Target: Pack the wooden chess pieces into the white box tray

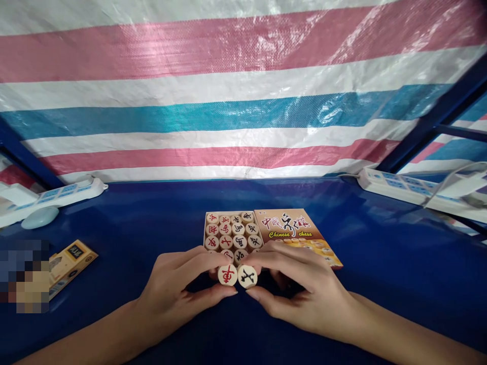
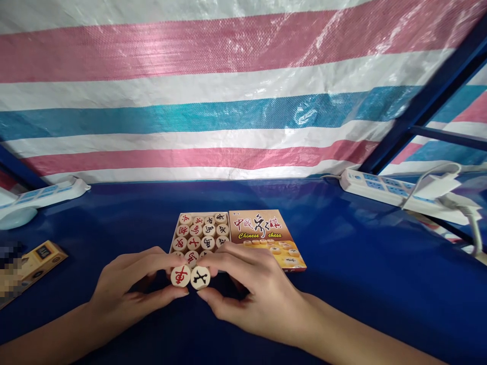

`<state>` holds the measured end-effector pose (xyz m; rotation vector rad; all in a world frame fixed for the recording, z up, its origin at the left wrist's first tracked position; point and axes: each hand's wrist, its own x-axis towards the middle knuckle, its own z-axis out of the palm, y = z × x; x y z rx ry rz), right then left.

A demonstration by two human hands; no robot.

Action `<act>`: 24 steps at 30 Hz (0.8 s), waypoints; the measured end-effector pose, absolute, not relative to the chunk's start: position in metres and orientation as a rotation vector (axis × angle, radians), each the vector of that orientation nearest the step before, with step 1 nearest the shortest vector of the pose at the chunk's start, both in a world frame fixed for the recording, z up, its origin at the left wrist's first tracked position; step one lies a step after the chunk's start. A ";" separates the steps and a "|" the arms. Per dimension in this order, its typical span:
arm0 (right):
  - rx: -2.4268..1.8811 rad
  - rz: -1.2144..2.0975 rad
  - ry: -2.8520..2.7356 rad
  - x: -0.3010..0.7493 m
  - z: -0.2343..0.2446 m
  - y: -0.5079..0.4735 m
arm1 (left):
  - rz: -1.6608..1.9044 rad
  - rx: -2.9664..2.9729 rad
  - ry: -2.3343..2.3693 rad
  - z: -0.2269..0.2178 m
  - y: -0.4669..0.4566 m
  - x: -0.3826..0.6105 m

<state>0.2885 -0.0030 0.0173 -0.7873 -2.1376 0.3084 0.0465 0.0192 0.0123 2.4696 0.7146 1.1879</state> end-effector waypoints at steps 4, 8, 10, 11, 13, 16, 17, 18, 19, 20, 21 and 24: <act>-0.783 0.293 -2.135 0.289 0.016 -0.002 | 1.190 2.482 0.718 0.012 0.019 0.046; -0.767 0.266 -2.129 0.288 0.014 -0.001 | 1.209 2.490 0.714 0.011 0.020 0.046; -0.767 0.261 -2.134 0.288 0.014 -0.001 | 1.216 2.487 0.700 0.011 0.021 0.045; -0.766 0.262 -2.139 0.288 0.014 -0.001 | 1.216 2.487 0.697 0.011 0.021 0.045; -0.760 0.265 -2.147 0.289 0.014 -0.001 | 1.210 2.491 0.698 0.010 0.021 0.045; -0.750 0.262 -2.147 0.289 0.014 -0.001 | 1.203 2.491 0.701 0.009 0.021 0.044; -0.751 0.261 -2.146 0.289 0.013 -0.001 | 1.202 2.491 0.700 0.009 0.021 0.044; -0.753 0.259 -2.145 0.289 0.013 -0.001 | 1.197 2.491 0.698 0.009 0.021 0.044; -0.755 0.258 -2.145 0.289 0.013 -0.001 | 1.193 2.492 0.696 0.009 0.021 0.044; -0.753 0.258 -2.147 0.289 0.013 -0.001 | 1.190 2.490 0.698 0.009 0.021 0.044; -0.748 0.257 -2.148 0.289 0.014 -0.001 | 1.189 2.488 0.697 0.009 0.021 0.044; -0.738 0.251 -2.159 0.288 0.016 -0.002 | 1.176 2.465 0.713 0.011 0.021 0.046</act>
